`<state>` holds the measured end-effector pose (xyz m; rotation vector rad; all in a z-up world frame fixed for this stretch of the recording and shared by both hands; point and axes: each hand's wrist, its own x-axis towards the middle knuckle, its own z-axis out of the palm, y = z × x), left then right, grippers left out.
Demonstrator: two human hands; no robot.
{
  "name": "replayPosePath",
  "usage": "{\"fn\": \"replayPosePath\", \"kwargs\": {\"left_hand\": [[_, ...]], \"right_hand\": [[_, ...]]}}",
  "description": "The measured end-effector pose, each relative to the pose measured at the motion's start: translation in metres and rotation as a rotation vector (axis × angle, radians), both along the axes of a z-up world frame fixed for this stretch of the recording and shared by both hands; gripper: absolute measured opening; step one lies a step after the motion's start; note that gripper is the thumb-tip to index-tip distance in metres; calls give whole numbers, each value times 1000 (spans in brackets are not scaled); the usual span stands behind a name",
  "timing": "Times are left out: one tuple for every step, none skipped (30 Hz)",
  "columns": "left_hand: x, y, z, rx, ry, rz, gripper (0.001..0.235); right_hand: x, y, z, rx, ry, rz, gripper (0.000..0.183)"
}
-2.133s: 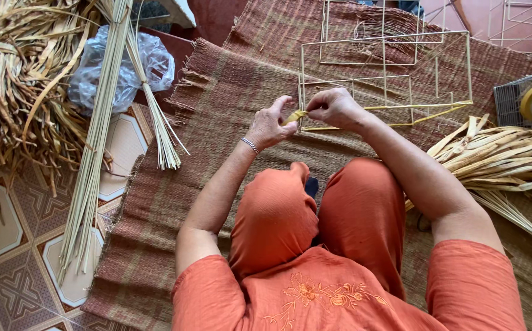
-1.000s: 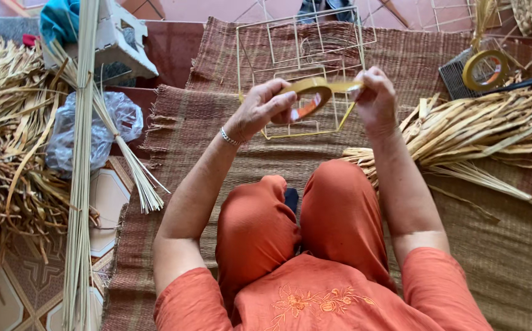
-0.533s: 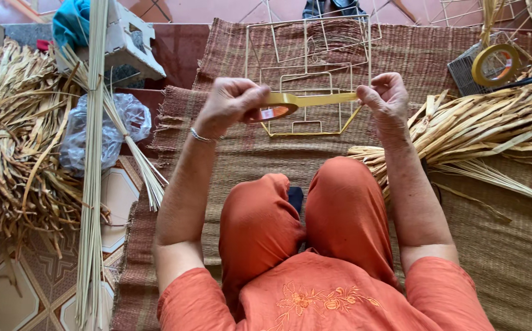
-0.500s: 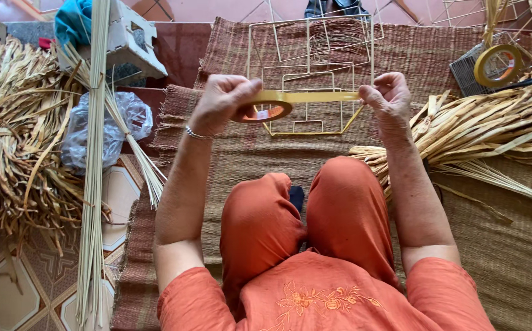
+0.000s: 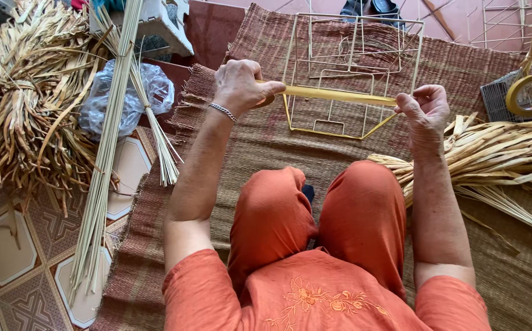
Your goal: The person sits on a mat and wraps a yellow adhesive tape around a rectangular wire frame. They use scissors to cut the tape at intervals and continue wrapping different sections of the frame.
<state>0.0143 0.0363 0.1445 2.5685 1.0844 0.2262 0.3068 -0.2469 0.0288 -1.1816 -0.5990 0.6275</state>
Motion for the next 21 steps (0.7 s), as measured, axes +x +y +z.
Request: {"fn": "replayPosePath", "kwargs": {"left_hand": [[2,-1,-4,31,-28,-9,61],[4,-1,-8,62,-55,-18,62],[4,-1,-10,35,-32,6,61],[4,-1,-11,7,-9,29,60],[4,-2,-12,-18,15,50,59],[3,-1,-13,6,-46,7,52],[1,-1,-14,26,-107,-39,46],[0,-2,-17,46,-168,-85,40],[1,-4,-20,63,-193,-151,32],[3,-7,-24,80,-218,-217,25],[5,-10,-27,94,-245,-286,20],[5,-13,-30,206,-194,-350,17],[4,-17,-33,316,-143,-414,17],[4,-22,-34,426,-93,-477,21],[3,-25,-34,466,-114,-481,17],[2,-27,-33,506,-136,-486,13],[2,-30,-32,543,-156,-488,10],[5,-33,-32,506,-132,-480,7],[9,-35,-31,474,-107,-468,15],[11,-36,-30,441,-82,-456,24],[13,-37,-28,489,-109,-475,24]], "right_hand": [[1,-1,0,2,5,-4,37],[1,-1,0,6,4,0,37],[1,-1,1,11,4,3,37],[1,-1,2,15,3,5,37],[1,0,3,20,5,12,37],[1,1,4,25,7,18,37],[0,0,7,26,9,21,37],[-2,-1,10,-3,-25,20,37],[-3,-1,15,-29,-61,17,38],[-6,-1,22,-56,-98,13,38],[-8,-2,30,-112,-344,-61,37],[-11,-4,39,-171,-591,-133,36],[-15,-5,47,-234,-837,-204,35],[-18,-4,54,-237,-1086,-295,28],[-22,-1,60,-238,-1335,-387,21],[-26,4,64,-238,-1584,-476,16],[-31,9,64,-206,-1651,-449,14],[-36,16,63,-173,-1717,-421,12],[-38,22,63,-132,-1783,-392,10],[-41,25,63,-128,-1755,-319,12],[-44,28,62,-120,-1726,-248,14]]}}
